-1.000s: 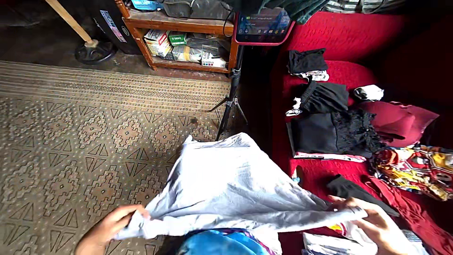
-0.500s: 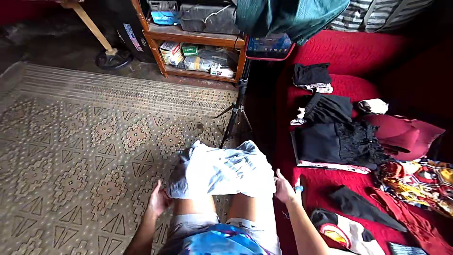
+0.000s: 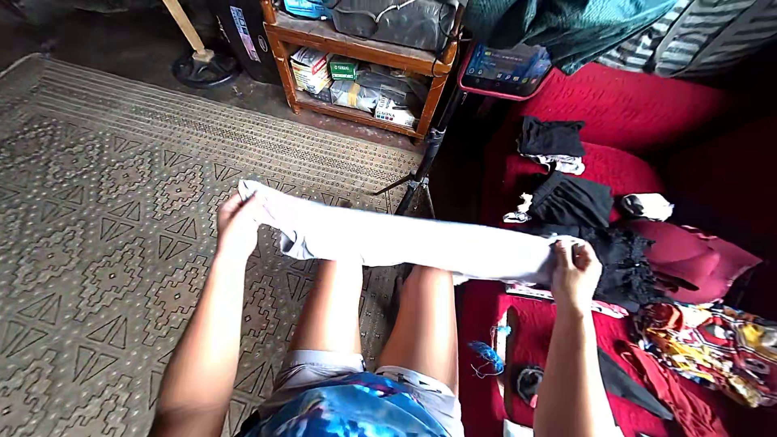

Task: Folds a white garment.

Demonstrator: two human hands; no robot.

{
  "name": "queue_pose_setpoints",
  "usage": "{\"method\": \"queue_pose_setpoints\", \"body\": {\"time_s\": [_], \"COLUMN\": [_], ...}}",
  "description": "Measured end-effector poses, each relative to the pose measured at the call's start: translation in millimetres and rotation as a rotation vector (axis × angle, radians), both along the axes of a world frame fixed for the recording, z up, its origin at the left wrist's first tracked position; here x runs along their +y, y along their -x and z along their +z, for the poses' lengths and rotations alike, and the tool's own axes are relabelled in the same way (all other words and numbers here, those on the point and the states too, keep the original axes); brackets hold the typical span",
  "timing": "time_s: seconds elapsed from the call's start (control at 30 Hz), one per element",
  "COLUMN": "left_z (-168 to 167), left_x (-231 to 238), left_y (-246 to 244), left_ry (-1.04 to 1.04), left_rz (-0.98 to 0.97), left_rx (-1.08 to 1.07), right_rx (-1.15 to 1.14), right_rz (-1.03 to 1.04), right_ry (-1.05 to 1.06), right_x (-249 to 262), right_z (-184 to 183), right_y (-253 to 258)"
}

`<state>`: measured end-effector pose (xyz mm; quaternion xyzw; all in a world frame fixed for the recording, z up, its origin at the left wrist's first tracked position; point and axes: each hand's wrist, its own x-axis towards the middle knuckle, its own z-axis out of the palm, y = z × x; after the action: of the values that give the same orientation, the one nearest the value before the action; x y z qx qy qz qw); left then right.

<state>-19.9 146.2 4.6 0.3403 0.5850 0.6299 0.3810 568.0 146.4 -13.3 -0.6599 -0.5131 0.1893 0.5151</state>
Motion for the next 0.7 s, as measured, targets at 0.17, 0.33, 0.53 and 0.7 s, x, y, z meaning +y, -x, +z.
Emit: {"method": "queue_pose_setpoints", "body": {"time_s": [0.17, 0.33, 0.53, 0.7], "left_z": [37.4, -31.2, -109.9, -63.6], "left_x": [3.6, -49.5, -122.2, -82.2], "left_y": [-0.4, 9.7, -15.0, -6.3], "left_ry": [-0.091, 0.237, 0.562, 0.317], "left_rz": [-0.035, -0.039, 0.034, 0.079], "left_rx": [-0.016, -0.061, -0.229, -0.048], "right_rx": [-0.400, -0.255, 0.053, 0.066], "right_rz": [-0.217, -0.163, -0.196, -0.117], "right_ry": [0.075, 0.277, 0.396, 0.156], "right_x": [-8.1, -68.7, -133.4, -100.9], "right_z": [46.4, -12.0, -80.4, -38.2], "right_y": [7.5, 1.7, 15.5, 9.8]}}
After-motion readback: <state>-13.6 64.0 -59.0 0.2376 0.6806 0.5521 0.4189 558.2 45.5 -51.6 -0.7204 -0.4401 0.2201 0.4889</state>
